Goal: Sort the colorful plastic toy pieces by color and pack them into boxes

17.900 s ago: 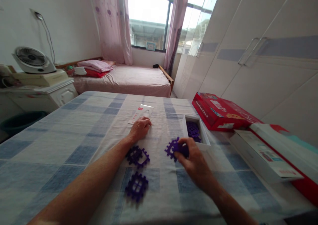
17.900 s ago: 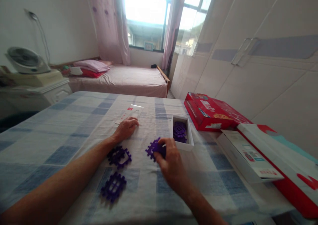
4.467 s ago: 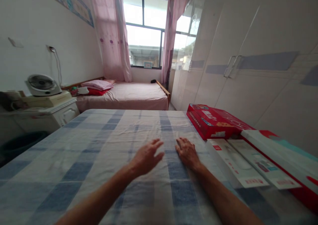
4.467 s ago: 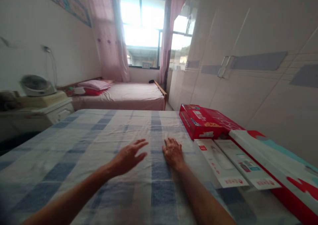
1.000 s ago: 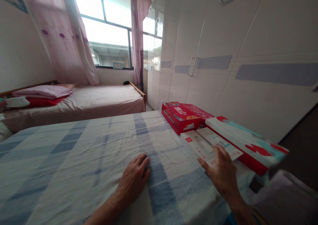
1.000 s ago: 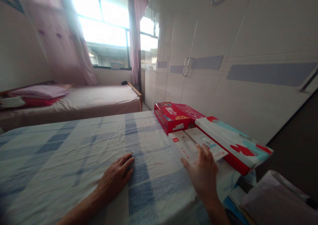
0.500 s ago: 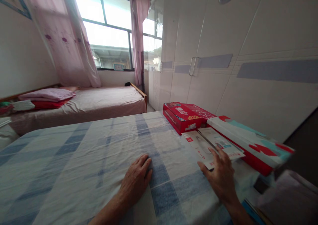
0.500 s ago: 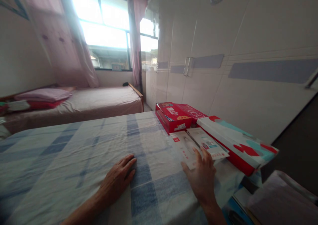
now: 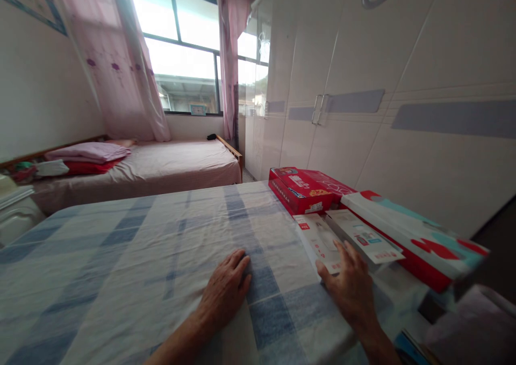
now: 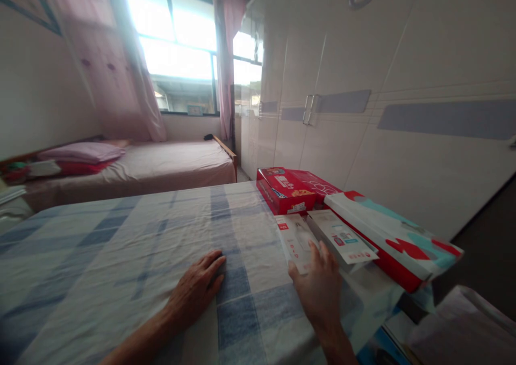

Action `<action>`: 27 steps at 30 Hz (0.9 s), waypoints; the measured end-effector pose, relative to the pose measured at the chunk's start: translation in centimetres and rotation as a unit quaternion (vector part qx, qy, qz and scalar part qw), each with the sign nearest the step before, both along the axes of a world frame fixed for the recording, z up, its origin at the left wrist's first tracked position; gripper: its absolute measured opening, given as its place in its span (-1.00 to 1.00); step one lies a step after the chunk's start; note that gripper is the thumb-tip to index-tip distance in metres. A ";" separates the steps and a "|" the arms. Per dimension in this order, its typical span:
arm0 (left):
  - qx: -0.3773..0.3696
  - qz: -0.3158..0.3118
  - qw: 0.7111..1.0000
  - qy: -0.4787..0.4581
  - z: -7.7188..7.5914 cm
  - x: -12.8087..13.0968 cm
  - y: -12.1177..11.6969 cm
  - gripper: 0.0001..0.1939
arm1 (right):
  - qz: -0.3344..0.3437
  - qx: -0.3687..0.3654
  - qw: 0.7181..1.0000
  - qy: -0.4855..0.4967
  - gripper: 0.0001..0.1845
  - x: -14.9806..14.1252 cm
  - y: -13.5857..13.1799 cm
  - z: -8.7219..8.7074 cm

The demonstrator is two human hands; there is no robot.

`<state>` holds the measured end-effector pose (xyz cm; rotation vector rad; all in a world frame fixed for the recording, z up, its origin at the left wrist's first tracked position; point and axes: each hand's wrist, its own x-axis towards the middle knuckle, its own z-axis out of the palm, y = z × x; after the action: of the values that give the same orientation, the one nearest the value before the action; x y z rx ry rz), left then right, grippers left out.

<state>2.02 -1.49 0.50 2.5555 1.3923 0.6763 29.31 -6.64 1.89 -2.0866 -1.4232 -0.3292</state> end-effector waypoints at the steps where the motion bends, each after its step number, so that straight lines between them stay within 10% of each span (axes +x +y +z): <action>1: -0.006 0.000 1.000 -0.017 0.0 0.0 0.0 -0.62 | 0.005 0.001 1.000 -0.003 -0.31 -0.3 0.0 -0.1; 8: -0.126 0.004 0.947 -0.296 0.9 0.9 -1.2 -0.62 | 0.164 0.061 0.984 0.018 -0.27 -6.8 0.2 -0.7; 16: -0.421 0.088 0.557 -0.710 2.5 -0.2 -1.3 -0.55 | 0.252 0.045 0.959 0.121 -0.20 -14.6 2.3 1.7; 19: -0.465 0.026 0.458 -0.757 3.0 -2.1 -1.7 -0.51 | 0.296 0.035 0.936 0.187 -0.16 -16.6 2.5 2.9; 23: -0.463 -0.113 0.403 -0.782 3.2 -4.0 -3.1 -0.30 | 0.337 0.009 0.904 0.262 -0.13 -19.9 1.7 4.3; 27: -0.402 -0.105 0.385 -0.824 3.7 -6.3 -4.1 -0.29 | 0.399 -0.027 0.862 0.312 -0.17 -22.4 1.0 5.3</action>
<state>-4.32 -5.63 4.17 0.3468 0.2531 1.2859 6.88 -5.62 7.21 -1.2582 -1.6963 0.6677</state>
